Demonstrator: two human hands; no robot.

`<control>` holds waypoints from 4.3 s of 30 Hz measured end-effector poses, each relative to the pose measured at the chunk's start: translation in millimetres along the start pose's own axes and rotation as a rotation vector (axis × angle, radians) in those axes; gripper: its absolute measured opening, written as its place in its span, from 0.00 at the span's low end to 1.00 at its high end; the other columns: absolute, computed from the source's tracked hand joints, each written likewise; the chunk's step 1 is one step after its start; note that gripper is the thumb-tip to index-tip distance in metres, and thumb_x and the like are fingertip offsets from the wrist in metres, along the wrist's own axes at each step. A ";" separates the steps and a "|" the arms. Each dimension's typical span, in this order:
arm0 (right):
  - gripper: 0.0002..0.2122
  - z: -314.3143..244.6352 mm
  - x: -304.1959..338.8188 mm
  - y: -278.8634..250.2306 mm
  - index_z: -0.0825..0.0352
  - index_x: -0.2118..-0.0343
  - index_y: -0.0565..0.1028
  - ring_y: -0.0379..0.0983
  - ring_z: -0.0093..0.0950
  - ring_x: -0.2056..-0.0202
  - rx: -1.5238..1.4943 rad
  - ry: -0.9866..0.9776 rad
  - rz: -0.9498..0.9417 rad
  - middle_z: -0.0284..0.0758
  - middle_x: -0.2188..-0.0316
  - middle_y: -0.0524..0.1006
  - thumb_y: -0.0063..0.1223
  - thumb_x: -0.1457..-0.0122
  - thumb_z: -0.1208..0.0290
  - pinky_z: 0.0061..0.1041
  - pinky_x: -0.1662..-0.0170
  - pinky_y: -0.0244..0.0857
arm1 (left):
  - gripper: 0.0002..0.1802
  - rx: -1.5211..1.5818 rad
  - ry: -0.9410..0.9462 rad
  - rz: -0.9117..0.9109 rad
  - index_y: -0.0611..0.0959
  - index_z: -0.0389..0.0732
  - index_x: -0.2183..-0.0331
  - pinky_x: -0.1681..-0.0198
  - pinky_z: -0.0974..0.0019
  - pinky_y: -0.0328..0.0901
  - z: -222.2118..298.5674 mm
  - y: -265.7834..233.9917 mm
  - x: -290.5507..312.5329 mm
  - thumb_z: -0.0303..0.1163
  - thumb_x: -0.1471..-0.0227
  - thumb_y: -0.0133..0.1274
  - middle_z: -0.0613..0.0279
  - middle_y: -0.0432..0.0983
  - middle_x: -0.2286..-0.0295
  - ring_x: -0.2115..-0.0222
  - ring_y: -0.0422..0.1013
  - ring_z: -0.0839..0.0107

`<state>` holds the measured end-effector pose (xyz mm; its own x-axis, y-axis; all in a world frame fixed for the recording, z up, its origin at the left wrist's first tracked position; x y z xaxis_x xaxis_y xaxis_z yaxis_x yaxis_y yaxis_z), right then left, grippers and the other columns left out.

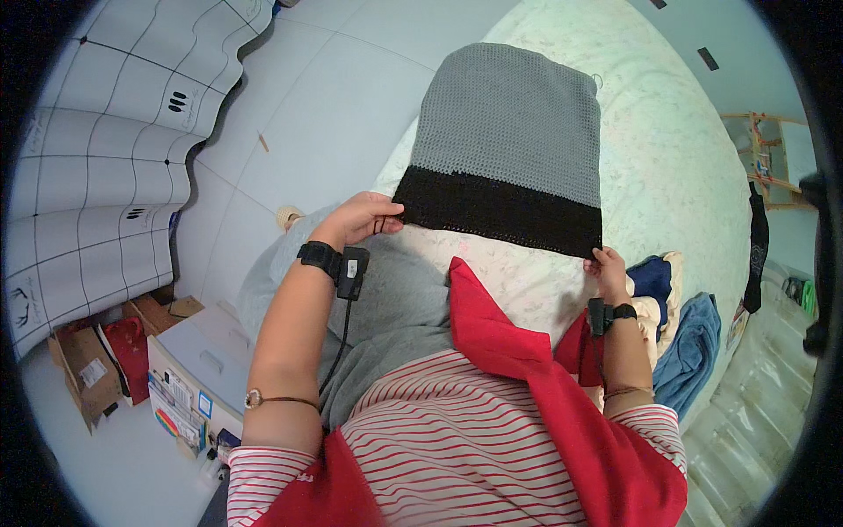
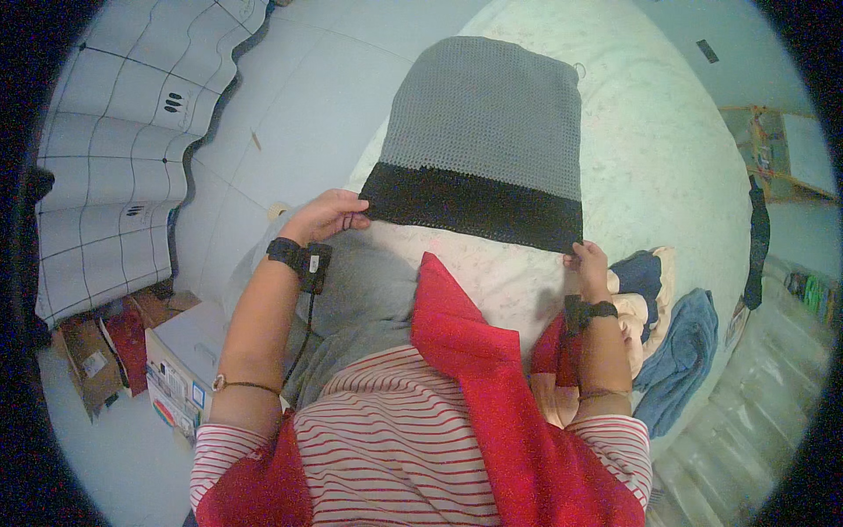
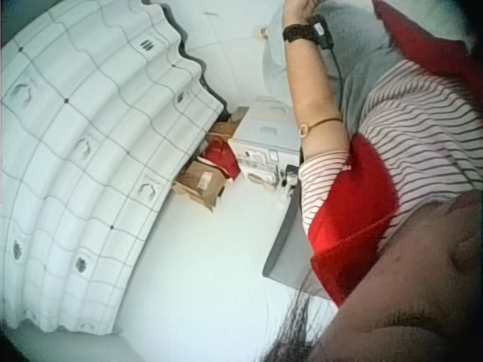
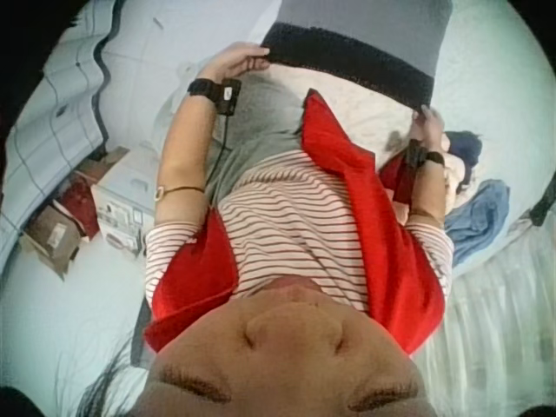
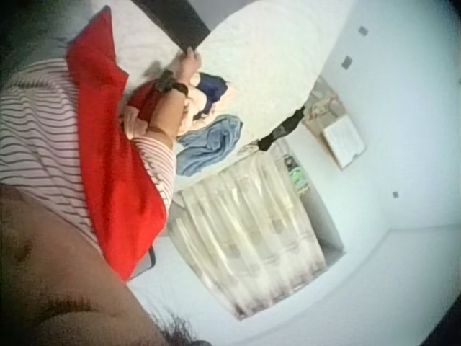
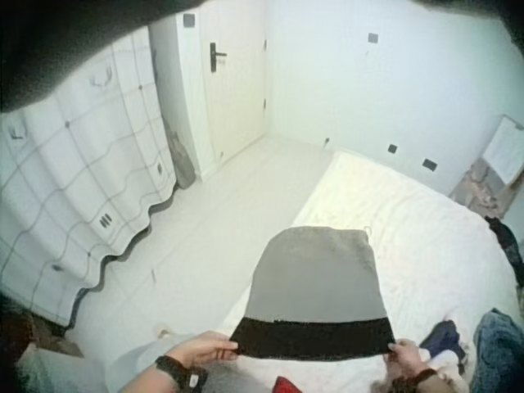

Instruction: The person sits cross-legged on the floor and crochets a black border onto a grey mat using a crochet hook and black yarn. They repeatedly insert the hook, pull loops through, and adjust the yarn tension while working along the edge of the mat.

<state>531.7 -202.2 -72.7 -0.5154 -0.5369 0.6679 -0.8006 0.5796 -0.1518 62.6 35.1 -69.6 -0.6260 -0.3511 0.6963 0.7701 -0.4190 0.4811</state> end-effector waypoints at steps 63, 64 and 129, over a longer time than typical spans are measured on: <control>0.18 -40.7 -42.5 1.8 0.67 0.70 0.75 0.58 0.16 0.77 0.344 -0.253 0.201 0.23 0.79 0.68 0.48 0.39 0.53 0.18 0.73 0.53 | 0.18 -0.466 0.204 0.423 0.78 0.33 0.75 0.74 0.65 0.61 74.7 -27.4 -82.6 0.41 0.46 0.51 0.65 0.71 0.81 0.79 0.66 0.74; 0.16 -31.8 -32.3 3.5 0.66 0.71 0.75 0.58 0.16 0.77 0.437 -0.270 0.215 0.23 0.79 0.67 0.48 0.39 0.56 0.18 0.74 0.53 | 0.18 -0.519 0.242 0.426 0.78 0.33 0.75 0.74 0.65 0.61 74.2 -25.6 -79.6 0.40 0.46 0.51 0.65 0.71 0.81 0.78 0.66 0.74; 0.21 -309.8 -159.6 394.6 0.64 0.58 0.76 0.73 0.42 0.58 1.417 -0.820 0.126 0.42 0.62 0.78 0.60 0.52 0.57 0.36 0.54 0.65 | 0.21 -0.867 0.377 0.353 0.76 0.33 0.76 0.73 0.58 0.61 61.4 -21.2 -61.7 0.44 0.48 0.51 0.49 0.70 0.82 0.79 0.67 0.59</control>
<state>392.7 302.1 -13.5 -0.2399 -0.9622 0.1287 -0.1294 -0.0997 -0.9866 92.5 117.1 -90.1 -0.4933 -0.7515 0.4381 0.6578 -0.6518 -0.3774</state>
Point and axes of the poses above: each hand's wrist, its own x-axis away from the middle knuckle, its own y-axis out of the palm, z = x × y, the point moved 10 cm from there along -x, towards the middle knuckle
